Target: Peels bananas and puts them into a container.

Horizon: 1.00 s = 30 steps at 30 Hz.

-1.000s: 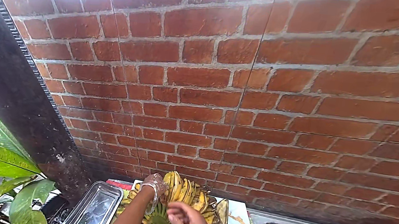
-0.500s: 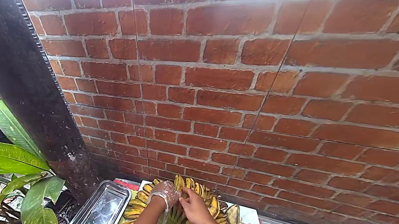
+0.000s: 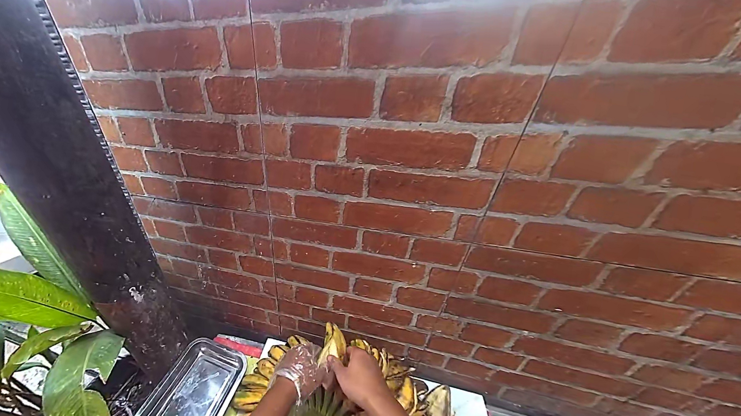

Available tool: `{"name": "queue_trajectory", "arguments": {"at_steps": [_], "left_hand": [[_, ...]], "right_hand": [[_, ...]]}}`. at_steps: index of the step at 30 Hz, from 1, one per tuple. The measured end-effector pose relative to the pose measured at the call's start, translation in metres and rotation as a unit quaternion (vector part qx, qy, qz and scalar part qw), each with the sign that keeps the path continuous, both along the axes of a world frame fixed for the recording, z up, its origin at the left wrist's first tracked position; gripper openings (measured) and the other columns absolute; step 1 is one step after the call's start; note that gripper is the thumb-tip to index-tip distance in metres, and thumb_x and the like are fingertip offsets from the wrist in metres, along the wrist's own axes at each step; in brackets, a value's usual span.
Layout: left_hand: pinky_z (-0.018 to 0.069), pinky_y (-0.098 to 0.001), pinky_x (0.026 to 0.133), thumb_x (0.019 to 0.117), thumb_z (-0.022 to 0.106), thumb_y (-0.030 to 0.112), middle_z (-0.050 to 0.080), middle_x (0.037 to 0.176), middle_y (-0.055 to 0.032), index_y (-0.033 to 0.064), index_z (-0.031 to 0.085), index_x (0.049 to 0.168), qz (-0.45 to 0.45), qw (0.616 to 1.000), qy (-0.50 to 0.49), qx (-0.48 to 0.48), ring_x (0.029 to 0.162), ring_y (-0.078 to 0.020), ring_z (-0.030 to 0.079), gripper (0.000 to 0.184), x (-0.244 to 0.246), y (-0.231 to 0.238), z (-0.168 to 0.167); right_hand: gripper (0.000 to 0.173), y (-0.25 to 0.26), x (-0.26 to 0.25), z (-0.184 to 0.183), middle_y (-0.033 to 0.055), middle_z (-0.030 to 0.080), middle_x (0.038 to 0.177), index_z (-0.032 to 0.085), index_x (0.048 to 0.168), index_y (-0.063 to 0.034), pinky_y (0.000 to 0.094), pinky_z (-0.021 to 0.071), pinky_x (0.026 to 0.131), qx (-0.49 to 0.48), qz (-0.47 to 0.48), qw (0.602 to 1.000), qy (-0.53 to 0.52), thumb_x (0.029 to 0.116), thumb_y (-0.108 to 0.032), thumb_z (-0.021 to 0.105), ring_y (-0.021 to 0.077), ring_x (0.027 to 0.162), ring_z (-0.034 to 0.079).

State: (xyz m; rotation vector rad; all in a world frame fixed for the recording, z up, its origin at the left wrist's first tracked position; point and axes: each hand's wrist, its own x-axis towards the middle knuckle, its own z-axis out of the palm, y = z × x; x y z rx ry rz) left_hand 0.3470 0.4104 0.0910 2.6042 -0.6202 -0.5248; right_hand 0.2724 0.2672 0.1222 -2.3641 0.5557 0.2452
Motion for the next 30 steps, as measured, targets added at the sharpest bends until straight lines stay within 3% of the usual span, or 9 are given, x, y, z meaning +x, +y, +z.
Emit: {"name": "queue_trajectory", "arguments": {"at_steps": [4,7,9,12,15,18,23,26,30], "left_hand": [[0.0418,-0.0482,0.115,0.0984,0.057,0.044,0.063,0.138,-0.0131,0.0103,0.064,0.136,0.002,0.997,0.015,-0.079,0.132,-0.0262,0.057,0.051,-0.01,0.011,-0.008],[0.0487,-0.0486,0.105,0.0946,0.06,0.048,0.068,0.123,-0.0134,0.0086,0.066,0.126,0.037,0.992,0.015,-0.116,0.116,-0.0259,0.064,0.051,-0.024,0.01,-0.009],[0.0525,-0.0464,0.099,0.0942,0.06,0.055,0.067,0.118,-0.0113,0.009,0.063,0.121,0.073,0.985,-0.015,-0.157,0.11,-0.0234,0.065,0.053,-0.032,0.004,-0.012],[0.0529,-0.046,0.104,0.0991,0.056,0.053,0.065,0.134,-0.009,0.0112,0.05,0.144,0.126,0.966,-0.075,-0.212,0.121,-0.0217,0.065,0.062,-0.035,-0.005,-0.013],[0.0536,-0.0473,0.103,0.104,0.047,0.045,0.061,0.144,-0.0049,0.0193,0.038,0.159,0.11,0.973,-0.134,-0.154,0.122,-0.0222,0.066,0.061,-0.023,-0.015,0.002],[0.048,-0.0481,0.11,0.1086,0.039,0.039,0.061,0.146,-0.005,0.0236,0.046,0.155,0.08,0.982,-0.129,-0.114,0.129,-0.023,0.062,0.05,-0.012,-0.017,0.011],[0.0429,-0.0437,0.115,0.107,0.045,0.04,0.066,0.136,-0.004,0.0221,0.064,0.139,0.07,0.973,-0.093,-0.198,0.131,-0.0188,0.059,0.041,0.006,-0.01,0.004],[0.0408,-0.0408,0.117,0.1068,0.048,0.038,0.065,0.137,-0.01,0.0116,0.065,0.136,0.028,0.971,-0.03,-0.235,0.132,-0.0201,0.057,0.043,0.018,-0.005,0.009],[0.0435,-0.0387,0.113,0.1077,0.049,0.033,0.066,0.129,-0.0193,-0.0003,0.067,0.127,-0.011,0.97,0.022,-0.243,0.126,-0.0242,0.06,0.042,0.024,0.002,0.022]], "right_hand": [[0.049,-0.008,0.012,-0.003,0.0134,0.073,0.115,0.073,0.115,-0.0117,0.0577,0.054,0.095,-0.028,0.007,0.999,0.019,0.0894,-0.052,0.062,0.0312,0.112,0.068],[0.046,-0.017,0.013,-0.014,0.0077,0.073,0.12,0.074,0.121,-0.0171,0.0559,0.0521,0.1,0.009,0.004,1.0,-0.007,0.0903,-0.049,0.061,0.0265,0.117,0.067],[0.039,-0.021,0.012,-0.022,0.0052,0.075,0.115,0.076,0.119,-0.0188,0.0549,0.0532,0.098,0.023,-0.002,0.999,-0.039,0.0907,-0.043,0.062,0.0238,0.112,0.069],[0.034,-0.025,0.009,-0.03,0.0036,0.076,0.111,0.077,0.117,-0.0183,0.0519,0.0546,0.098,0.057,0.0,0.996,-0.064,0.0921,-0.037,0.064,0.0205,0.107,0.071],[0.032,-0.03,0.008,-0.032,0.0072,0.075,0.111,0.075,0.118,-0.0134,0.0502,0.0554,0.096,0.102,-0.001,0.992,-0.071,0.0921,-0.031,0.067,0.0219,0.104,0.071],[0.029,-0.034,0.003,-0.039,0.0104,0.074,0.107,0.074,0.115,-0.0093,0.0479,0.0595,0.087,0.147,-0.015,0.986,-0.08,0.0916,-0.026,0.068,0.0227,0.095,0.073],[0.023,-0.038,0.002,-0.041,0.0109,0.074,0.099,0.074,0.109,-0.0069,0.0452,0.0611,0.076,0.192,-0.019,0.978,-0.077,0.0922,-0.022,0.067,0.0217,0.079,0.072],[0.02,-0.039,0.003,-0.04,0.01,0.073,0.093,0.073,0.103,-0.0077,0.0446,0.0604,0.072,0.195,-0.021,0.978,-0.074,0.0922,-0.023,0.067,0.0211,0.074,0.07],[0.02,-0.037,0.0,-0.04,0.0113,0.072,0.096,0.073,0.107,-0.0072,0.0432,0.0606,0.071,0.213,-0.031,0.974,-0.072,0.0921,-0.02,0.067,0.0207,0.073,0.07]]}}
